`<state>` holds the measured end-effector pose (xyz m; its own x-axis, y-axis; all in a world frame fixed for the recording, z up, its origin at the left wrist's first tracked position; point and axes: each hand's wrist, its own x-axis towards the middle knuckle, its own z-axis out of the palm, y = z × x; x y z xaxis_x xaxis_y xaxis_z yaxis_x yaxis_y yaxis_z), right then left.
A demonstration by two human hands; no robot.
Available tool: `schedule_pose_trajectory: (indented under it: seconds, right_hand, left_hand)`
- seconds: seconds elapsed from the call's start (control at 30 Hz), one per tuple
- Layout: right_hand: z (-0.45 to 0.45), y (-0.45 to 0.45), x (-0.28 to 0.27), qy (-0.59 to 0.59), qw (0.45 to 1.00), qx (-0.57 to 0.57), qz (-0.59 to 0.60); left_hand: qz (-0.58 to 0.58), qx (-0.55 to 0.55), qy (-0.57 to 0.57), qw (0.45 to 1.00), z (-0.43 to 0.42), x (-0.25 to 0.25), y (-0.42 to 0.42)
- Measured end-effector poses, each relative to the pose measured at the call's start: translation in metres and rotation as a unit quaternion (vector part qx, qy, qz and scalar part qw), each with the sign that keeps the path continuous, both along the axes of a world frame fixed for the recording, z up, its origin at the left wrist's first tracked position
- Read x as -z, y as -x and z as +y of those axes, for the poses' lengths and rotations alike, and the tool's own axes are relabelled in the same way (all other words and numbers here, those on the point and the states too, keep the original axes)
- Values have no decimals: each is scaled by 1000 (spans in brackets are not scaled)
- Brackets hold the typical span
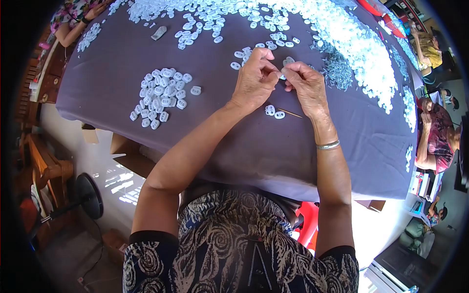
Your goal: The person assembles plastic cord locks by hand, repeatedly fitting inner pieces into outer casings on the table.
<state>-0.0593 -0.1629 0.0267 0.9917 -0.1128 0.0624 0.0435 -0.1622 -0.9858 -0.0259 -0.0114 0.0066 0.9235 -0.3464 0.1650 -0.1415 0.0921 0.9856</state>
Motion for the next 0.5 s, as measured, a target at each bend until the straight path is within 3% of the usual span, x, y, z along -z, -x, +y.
schedule_pose_trajectory:
  seconds: [0.33,0.5]
  right_hand:
    - [6,-1,-3,89,996,17,0]
    - [5,2,-5,44,999,6,-4]
  left_hand:
    - [26,-9,26,999,-2,0,2]
    - [20,-8,27,999,-1,0,2]
